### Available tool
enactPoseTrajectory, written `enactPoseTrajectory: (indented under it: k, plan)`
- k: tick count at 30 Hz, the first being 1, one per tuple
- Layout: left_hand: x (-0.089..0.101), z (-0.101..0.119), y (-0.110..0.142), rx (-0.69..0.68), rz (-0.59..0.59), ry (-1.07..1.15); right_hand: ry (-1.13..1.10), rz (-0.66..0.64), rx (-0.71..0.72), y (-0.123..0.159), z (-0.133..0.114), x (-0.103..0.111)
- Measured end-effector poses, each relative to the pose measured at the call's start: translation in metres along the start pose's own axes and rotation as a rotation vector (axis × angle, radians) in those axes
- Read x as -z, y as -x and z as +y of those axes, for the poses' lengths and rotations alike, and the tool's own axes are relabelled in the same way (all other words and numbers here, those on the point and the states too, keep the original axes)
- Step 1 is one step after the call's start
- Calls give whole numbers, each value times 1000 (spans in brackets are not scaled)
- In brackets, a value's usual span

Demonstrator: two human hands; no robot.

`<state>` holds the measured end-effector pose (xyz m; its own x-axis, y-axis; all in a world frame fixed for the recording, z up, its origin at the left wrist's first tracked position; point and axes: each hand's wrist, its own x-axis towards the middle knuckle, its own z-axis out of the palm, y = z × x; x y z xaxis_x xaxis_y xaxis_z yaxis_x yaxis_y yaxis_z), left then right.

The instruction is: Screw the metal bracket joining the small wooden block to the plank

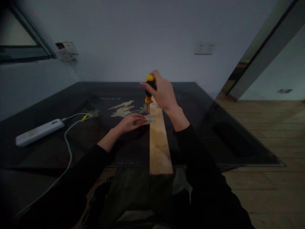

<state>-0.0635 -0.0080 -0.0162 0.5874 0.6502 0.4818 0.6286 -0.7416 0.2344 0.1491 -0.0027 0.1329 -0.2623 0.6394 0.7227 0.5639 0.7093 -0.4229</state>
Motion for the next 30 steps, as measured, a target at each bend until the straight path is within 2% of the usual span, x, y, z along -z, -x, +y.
enactPoseTrajectory:
  k: [4, 7, 9, 11, 13, 15, 18, 25, 30]
  plan:
    - [2, 4, -1, -31, 10, 17, -210, 288, -204, 19, 60, 37]
    - [0, 5, -2, -48, 42, 37, -439, 497, -388, 49, 109, 61]
    - [-1, 6, -3, -66, 52, 40, -604, 480, -543, 75, 133, 72]
    - [-2, 7, -3, -80, 51, 34, -693, 348, -710, 101, 150, 77]
    - [-2, 8, -4, -80, 45, 19, -639, 183, -828, 124, 159, 78]
    - [-1, 9, -4, -76, 43, 8, -533, 93, -844, 140, 163, 76]
    - [-1, 11, -4, -78, 43, 5, -421, 53, -811, 152, 168, 71]
    - [1, 17, -5, -109, 23, 14, -47, -10, -643, 169, 170, 70]
    - [3, 22, -7, -115, 18, 24, 129, -88, -530, 178, 171, 66]
